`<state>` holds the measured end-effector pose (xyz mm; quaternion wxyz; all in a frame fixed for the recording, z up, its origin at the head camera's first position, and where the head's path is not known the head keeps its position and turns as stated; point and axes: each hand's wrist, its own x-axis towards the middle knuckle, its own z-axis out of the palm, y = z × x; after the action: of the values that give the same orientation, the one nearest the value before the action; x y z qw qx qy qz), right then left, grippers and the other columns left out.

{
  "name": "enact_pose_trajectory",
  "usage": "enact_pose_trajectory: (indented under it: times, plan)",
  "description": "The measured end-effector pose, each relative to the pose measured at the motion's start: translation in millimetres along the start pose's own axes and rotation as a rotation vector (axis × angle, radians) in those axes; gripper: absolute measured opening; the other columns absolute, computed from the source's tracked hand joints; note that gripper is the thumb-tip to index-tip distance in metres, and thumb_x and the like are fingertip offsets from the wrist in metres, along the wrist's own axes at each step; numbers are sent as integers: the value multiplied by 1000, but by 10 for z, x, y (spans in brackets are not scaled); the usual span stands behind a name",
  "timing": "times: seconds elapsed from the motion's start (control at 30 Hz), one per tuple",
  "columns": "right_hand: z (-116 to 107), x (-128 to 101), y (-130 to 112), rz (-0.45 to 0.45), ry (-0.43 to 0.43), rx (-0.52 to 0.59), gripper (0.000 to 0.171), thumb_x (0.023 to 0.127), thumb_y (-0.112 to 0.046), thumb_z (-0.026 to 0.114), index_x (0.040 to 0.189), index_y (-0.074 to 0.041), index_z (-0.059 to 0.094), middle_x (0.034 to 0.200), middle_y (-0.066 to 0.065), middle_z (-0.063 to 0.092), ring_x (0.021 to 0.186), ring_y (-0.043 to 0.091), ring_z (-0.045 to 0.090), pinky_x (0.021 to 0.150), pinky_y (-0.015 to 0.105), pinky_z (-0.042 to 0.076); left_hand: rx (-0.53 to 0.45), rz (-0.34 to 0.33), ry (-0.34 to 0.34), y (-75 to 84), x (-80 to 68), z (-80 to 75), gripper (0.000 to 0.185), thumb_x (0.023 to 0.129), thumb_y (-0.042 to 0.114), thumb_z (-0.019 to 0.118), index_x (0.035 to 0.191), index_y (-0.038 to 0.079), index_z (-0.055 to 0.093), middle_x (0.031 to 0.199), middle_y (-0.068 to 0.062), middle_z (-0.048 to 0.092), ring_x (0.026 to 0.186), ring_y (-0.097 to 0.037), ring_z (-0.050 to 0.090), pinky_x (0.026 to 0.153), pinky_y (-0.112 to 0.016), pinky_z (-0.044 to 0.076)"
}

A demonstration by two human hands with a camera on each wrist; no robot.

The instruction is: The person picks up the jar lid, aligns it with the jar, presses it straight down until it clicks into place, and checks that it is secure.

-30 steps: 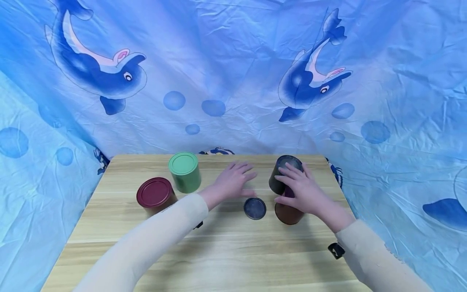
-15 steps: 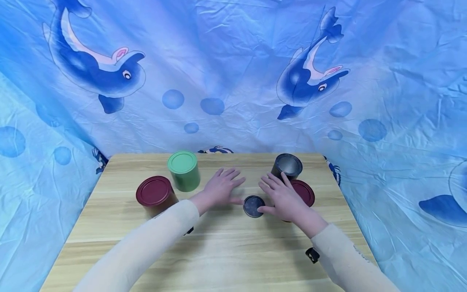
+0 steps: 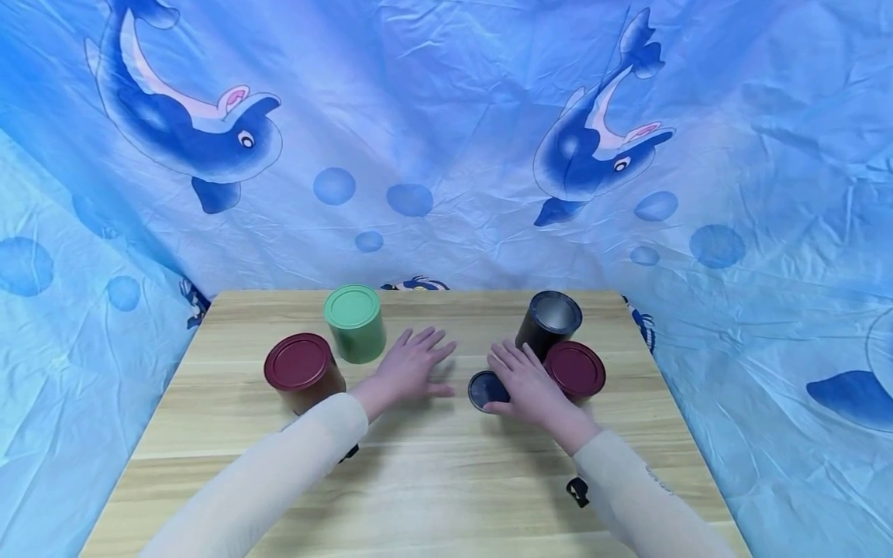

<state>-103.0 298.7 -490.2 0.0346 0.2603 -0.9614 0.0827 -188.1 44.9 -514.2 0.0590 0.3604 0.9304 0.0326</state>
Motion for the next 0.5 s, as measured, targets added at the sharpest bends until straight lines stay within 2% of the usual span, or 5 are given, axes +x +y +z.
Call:
enact_pose_trajectory:
  times: [0.17, 0.5]
  plan:
    - [150, 53, -14, 4, -21, 28, 80, 88, -40, 88, 145, 8, 60, 156, 28, 52, 149, 50, 44, 122, 69, 31, 17, -7, 6, -38, -72, 38, 93, 92, 74, 69, 165, 23, 44, 172, -10, 37, 161, -32, 29, 130, -61, 22]
    - [376, 140, 66, 92, -145, 37, 83, 90, -39, 87, 150, 9, 55, 162, 29, 45, 154, 49, 36, 126, 66, 26, 13, -10, 17, -39, -123, 173, 92, 90, 75, 69, 164, 25, 46, 171, -10, 39, 160, -32, 31, 129, -62, 24]
